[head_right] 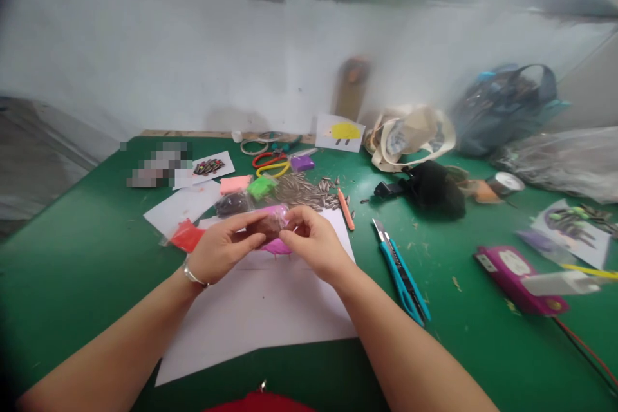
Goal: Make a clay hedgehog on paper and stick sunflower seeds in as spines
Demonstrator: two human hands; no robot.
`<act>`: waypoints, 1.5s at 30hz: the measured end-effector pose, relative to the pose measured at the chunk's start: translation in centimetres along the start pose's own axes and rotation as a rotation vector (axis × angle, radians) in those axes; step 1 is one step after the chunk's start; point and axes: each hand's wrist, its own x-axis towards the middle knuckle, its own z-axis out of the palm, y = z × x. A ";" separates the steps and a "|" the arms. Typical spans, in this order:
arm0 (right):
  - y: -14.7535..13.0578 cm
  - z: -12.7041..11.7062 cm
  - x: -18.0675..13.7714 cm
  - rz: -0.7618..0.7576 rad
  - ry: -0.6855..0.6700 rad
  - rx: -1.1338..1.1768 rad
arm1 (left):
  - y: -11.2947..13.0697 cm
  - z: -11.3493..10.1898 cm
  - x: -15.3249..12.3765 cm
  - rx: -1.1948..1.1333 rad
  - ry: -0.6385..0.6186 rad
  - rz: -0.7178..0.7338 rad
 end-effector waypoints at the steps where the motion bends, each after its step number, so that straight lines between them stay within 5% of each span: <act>1: 0.0 0.1 0.0 0.007 0.002 0.021 | -0.1 0.0 0.0 0.043 0.007 0.037; 7: -0.1 0.2 0.0 -0.007 0.067 -0.106 | -0.4 0.5 -0.1 0.215 0.016 0.235; 19: 0.3 -0.5 0.1 -0.240 -0.059 -0.303 | 0.8 -0.1 0.2 0.067 -0.011 -0.081; 32: 0.2 -1.3 0.0 -0.490 -0.118 -0.609 | 1.3 -0.4 0.5 -0.069 -0.099 -0.152; 38: 0.0 -0.9 -0.1 -0.438 -0.096 -0.661 | 1.3 -0.4 0.3 -0.010 -0.064 -0.129; 45: 0.0 -0.7 0.0 -0.243 -0.040 -0.459 | 1.3 -0.4 0.3 0.045 -0.033 -0.121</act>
